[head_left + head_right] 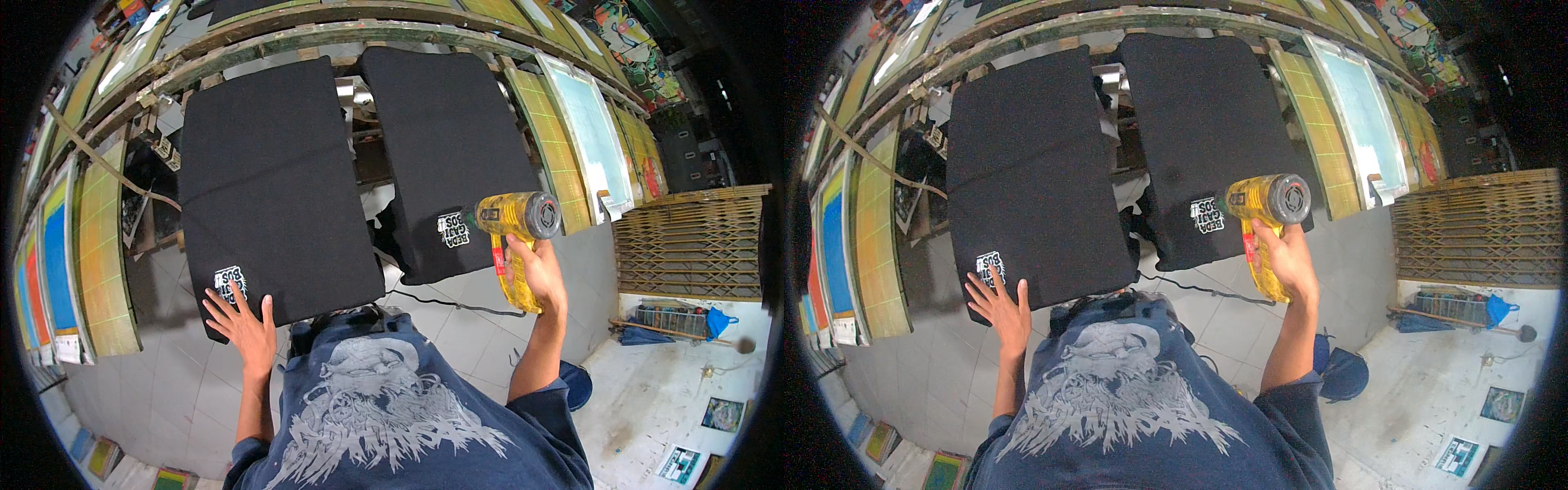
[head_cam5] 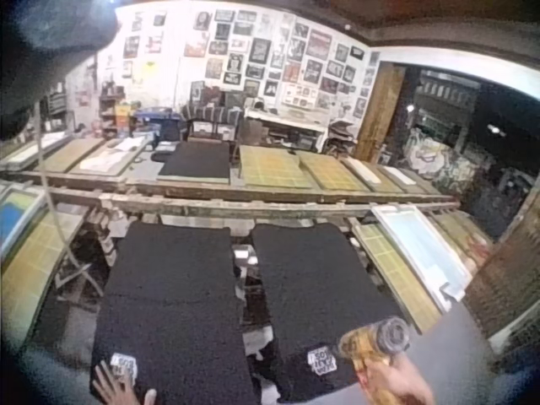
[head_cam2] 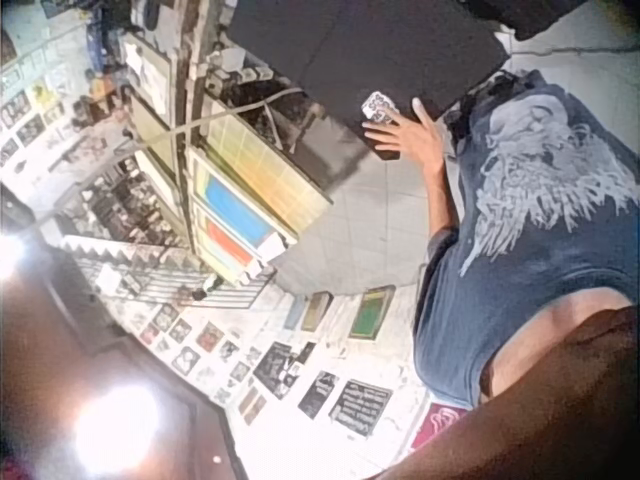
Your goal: The person uses a squeegee to spread white ink across a screen printing frame. They then use a yellow heat gun to dry a white logo on a black t-shirt laid out on a table. The person repeats the ink spreading and heat drying process on a second t-shirt. Finally, they move a metal bowl of tools and handle a screen printing frame.
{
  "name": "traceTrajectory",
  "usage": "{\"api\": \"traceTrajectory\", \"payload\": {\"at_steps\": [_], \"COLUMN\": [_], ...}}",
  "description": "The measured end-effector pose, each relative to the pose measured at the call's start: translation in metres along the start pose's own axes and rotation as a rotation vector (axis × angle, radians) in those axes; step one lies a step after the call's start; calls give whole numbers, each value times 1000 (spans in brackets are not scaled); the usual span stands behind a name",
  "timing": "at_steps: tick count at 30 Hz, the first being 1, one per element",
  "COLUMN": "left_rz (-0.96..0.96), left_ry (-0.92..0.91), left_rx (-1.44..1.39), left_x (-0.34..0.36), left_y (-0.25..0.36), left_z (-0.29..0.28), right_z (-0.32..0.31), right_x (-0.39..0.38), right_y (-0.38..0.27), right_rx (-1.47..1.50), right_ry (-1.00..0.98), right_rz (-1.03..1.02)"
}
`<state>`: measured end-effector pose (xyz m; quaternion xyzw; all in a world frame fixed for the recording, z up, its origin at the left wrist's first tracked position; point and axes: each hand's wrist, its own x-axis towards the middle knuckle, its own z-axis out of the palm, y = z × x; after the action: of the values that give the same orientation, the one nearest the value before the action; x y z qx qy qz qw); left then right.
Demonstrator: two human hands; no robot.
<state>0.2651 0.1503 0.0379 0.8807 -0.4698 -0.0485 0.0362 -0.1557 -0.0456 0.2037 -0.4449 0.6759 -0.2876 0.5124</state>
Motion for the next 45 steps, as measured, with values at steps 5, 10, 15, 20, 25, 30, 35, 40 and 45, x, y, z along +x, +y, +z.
{"api": "traceTrajectory", "payload": {"at_steps": [5, 10, 15, 20, 25, 30, 35, 40, 45], "left_rz": [2, 7, 8, 14, 17, 18, 30, 24, 11], "left_ry": [62, 26, 50, 20, 69, 21, 53, 60, 129], "left_rx": [-50, -18, -59, -7, -95, -37, -75, -41, -163], "left_x": [1, 3, 5, 6, 7, 8, 6, 6, 7], "left_y": [-5, -3, -1, 0, 0, 1, 0, 4, 4], "left_z": [6, 6, 7, 6, 9, 5, 12, 11, 15], "right_z": [-10, -12, -16, -15, -16, -12, -4, -4, 6], "right_x": [-9, -19, -27, -37, -39, -47, -47, -48, -37], "right_y": [5, 4, 10, 6, 11, 12, 13, 10, 8], "right_rx": [1, -25, 5, -2, -3, 6, 21, 50, 7], "right_ry": [-59, -37, -21, -62, 1, -33, -15, -109, -82], "right_rz": [-18, 15, 45, 26, 39, 57, 53, 55, 28]}}
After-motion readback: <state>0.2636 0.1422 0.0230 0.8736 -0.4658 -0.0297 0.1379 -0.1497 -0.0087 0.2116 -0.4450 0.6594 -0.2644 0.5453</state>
